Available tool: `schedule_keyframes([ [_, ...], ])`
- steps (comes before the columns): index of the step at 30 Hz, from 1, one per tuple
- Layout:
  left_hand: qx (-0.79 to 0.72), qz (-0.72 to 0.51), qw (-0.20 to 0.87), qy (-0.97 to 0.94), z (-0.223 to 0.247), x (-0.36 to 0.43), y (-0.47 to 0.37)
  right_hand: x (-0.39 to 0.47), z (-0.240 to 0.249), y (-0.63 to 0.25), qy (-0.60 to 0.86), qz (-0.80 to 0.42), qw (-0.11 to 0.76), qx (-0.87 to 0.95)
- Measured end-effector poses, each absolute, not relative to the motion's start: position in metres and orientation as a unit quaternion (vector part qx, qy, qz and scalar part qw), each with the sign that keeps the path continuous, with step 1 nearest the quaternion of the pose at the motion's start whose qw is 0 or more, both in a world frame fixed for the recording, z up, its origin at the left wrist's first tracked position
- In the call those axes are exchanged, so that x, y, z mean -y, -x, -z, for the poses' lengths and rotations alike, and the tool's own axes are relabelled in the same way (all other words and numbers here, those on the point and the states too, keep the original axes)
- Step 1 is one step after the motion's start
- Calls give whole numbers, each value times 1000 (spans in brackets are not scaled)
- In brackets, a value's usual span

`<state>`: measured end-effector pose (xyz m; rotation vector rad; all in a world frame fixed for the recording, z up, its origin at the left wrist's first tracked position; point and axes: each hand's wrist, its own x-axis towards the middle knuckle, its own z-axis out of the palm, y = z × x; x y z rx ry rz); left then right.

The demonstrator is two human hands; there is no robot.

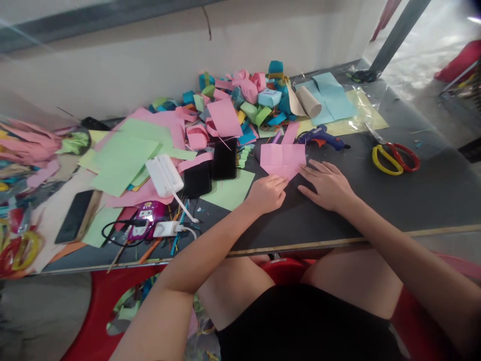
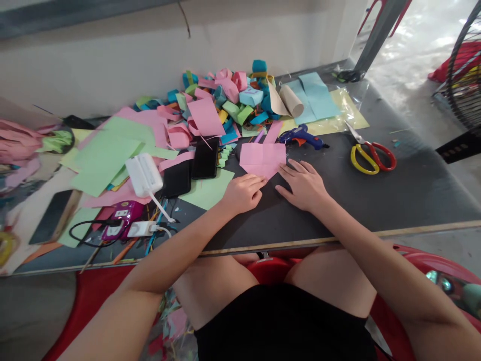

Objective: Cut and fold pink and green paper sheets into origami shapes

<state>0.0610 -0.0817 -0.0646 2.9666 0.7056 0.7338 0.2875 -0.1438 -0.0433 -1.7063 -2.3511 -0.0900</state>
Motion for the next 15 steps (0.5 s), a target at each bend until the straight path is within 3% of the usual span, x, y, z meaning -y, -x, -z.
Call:
schedule_keyframes([
  [8,-240,-219,51,-944,60,68,-58,179,16,-242,568,38,81,818],
  [15,-176,-167,125,-962,50,30,-35,147,10,-305,476,-65,146,865],
])
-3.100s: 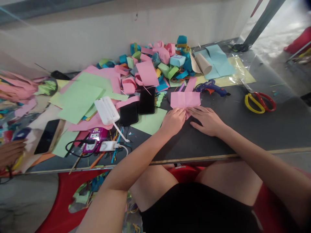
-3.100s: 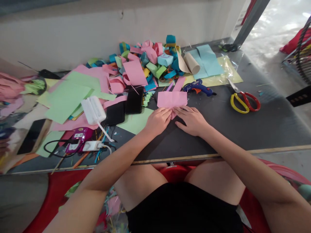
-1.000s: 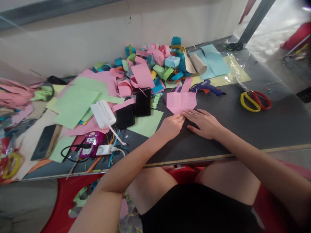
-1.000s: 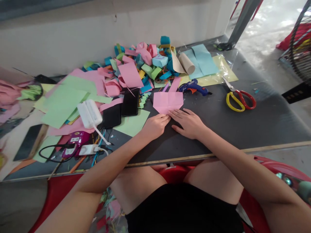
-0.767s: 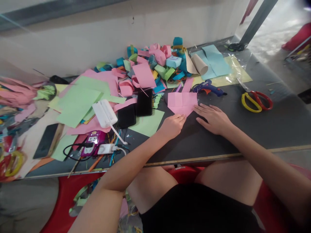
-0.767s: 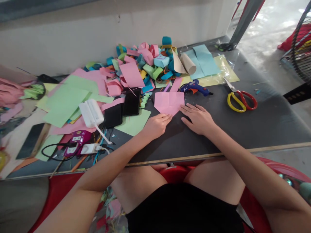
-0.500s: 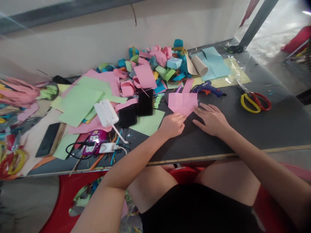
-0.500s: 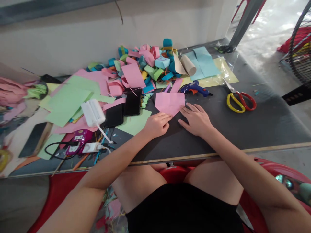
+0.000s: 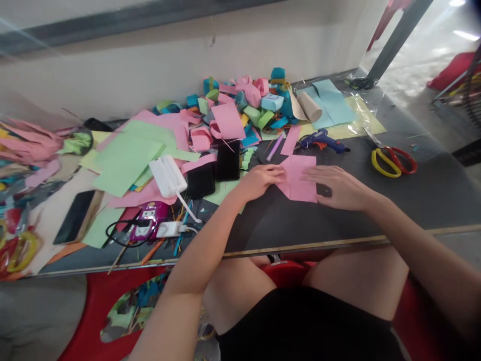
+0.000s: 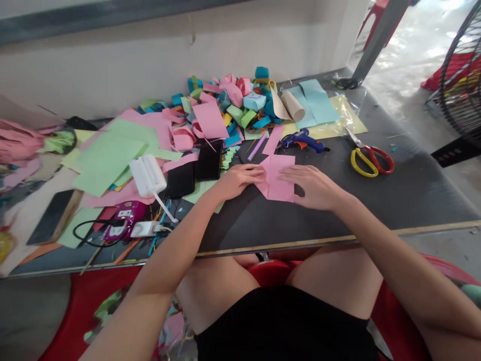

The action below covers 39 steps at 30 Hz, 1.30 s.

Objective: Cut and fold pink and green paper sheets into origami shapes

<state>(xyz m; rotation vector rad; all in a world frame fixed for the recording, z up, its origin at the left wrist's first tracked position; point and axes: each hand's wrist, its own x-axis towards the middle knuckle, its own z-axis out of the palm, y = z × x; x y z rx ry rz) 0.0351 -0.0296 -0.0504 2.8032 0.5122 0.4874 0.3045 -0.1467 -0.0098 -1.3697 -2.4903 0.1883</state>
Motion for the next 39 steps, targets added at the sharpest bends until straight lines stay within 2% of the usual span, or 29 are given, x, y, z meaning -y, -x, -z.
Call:
schedule_keyframes([
  [4,-214,-173,122,-954,47,34,-34,144,19,-314,447,-97,137,879],
  [11,-289,-205,79,-932,47,47,-41,158,32,-294,472,-4,140,871],
  [19,-309,-179,103,-928,48,47,-42,159,30,-293,482,4,133,866],
  [32,-319,-195,93,-923,62,38,-40,142,21,-293,409,59,132,901],
  [35,-314,-185,97,-926,60,37,-38,135,23,-290,395,34,152,905],
  [39,-321,-160,109,-927,58,36,-34,125,28,-292,414,-89,202,883],
])
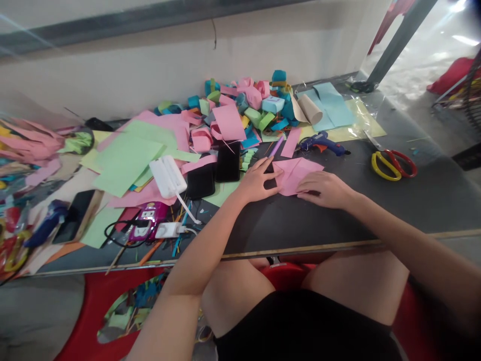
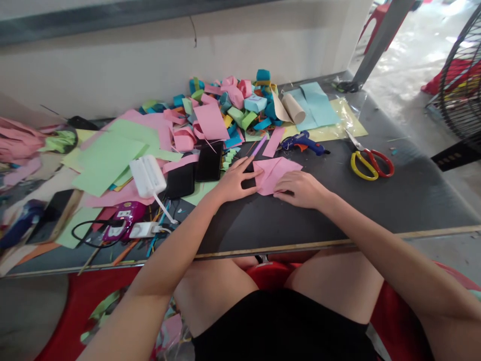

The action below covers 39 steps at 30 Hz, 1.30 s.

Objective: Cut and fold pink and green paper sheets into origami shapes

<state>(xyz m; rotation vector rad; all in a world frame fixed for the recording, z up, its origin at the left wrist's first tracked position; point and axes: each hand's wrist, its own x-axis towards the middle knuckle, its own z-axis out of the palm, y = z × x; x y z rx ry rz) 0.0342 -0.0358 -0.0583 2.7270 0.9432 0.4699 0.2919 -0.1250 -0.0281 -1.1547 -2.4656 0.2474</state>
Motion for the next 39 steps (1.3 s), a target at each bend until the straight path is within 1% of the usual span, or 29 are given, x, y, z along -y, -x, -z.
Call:
schedule_keyframes([
  [3,-322,-163,117,-925,58,35,-34,115,33,-292,485,-171,237,824],
  [6,-303,-198,122,-924,56,35,-35,103,35,-288,587,-196,246,746],
  [8,-278,-226,129,-925,54,35,-35,96,34,-284,623,-203,245,715],
  [14,-199,-227,207,-931,47,39,-37,94,32,-273,644,-203,230,701],
  [20,-165,-239,203,-935,48,41,-37,102,42,-268,651,-182,276,684],
  [25,-158,-220,150,-951,45,47,-35,103,47,-266,653,-148,277,689],
  [30,-157,-168,36,-972,37,62,-36,103,57,-264,634,-68,274,720],
  [32,-165,-138,-11,-977,36,73,-41,104,60,-264,626,-54,274,728],
  [36,-232,-83,-80,-966,36,100,-58,105,59,-263,623,-61,260,735],
  [39,-287,-55,-94,-952,37,120,-70,105,57,-262,631,-59,248,733],
])
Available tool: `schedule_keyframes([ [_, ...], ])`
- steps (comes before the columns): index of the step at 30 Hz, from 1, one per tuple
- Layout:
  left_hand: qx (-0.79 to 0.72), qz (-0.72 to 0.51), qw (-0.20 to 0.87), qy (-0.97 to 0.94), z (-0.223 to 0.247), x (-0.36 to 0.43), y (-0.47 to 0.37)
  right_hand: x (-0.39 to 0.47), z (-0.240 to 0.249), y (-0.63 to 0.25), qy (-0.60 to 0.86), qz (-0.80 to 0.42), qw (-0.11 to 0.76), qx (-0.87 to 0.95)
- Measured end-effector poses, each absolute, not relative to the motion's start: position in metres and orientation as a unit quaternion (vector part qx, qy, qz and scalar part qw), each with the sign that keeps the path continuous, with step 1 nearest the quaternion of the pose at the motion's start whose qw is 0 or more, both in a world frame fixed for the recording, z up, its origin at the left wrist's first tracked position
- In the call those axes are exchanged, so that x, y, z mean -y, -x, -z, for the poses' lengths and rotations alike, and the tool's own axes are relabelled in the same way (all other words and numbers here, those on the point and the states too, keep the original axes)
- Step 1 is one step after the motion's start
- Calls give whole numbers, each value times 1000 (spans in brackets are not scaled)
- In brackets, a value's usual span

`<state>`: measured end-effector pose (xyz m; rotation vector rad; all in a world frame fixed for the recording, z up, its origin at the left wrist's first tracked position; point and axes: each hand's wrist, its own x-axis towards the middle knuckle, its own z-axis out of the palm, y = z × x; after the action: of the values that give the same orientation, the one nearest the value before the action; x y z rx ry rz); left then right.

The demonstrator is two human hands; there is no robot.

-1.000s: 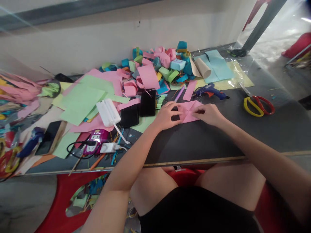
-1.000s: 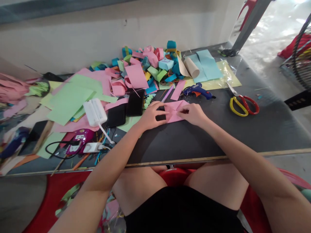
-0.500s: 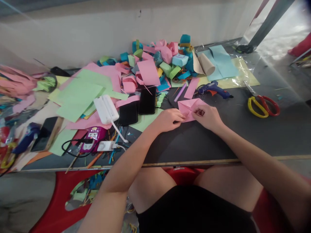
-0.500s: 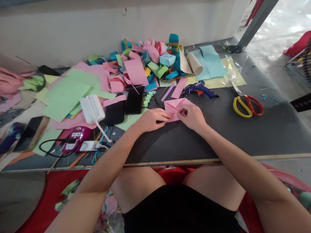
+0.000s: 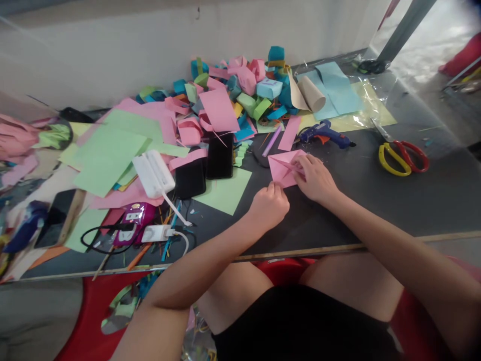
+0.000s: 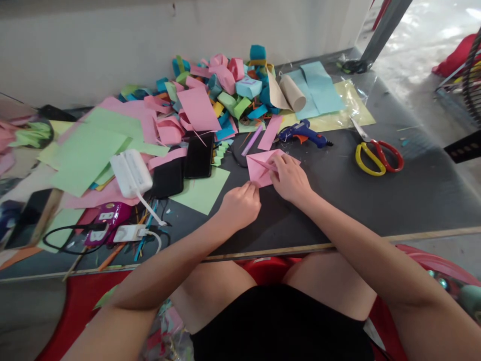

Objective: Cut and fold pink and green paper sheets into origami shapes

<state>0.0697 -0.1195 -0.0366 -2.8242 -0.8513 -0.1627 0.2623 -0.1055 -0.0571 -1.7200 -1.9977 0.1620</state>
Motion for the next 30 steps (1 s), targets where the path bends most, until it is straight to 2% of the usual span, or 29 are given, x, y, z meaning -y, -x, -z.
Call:
schedule_keyframes([
  [6,352,-3,96,931,34,139,-74,107,57,-261,638,-55,234,731],
  [16,310,-66,75,946,16,131,-69,106,53,-260,651,-23,209,729],
  [19,313,-77,85,943,12,133,-71,118,45,-257,572,2,209,793],
  [23,301,-90,65,947,10,133,-74,143,44,-256,415,-76,159,892],
  [30,327,-65,69,940,19,134,-75,161,46,-293,459,-110,93,877],
])
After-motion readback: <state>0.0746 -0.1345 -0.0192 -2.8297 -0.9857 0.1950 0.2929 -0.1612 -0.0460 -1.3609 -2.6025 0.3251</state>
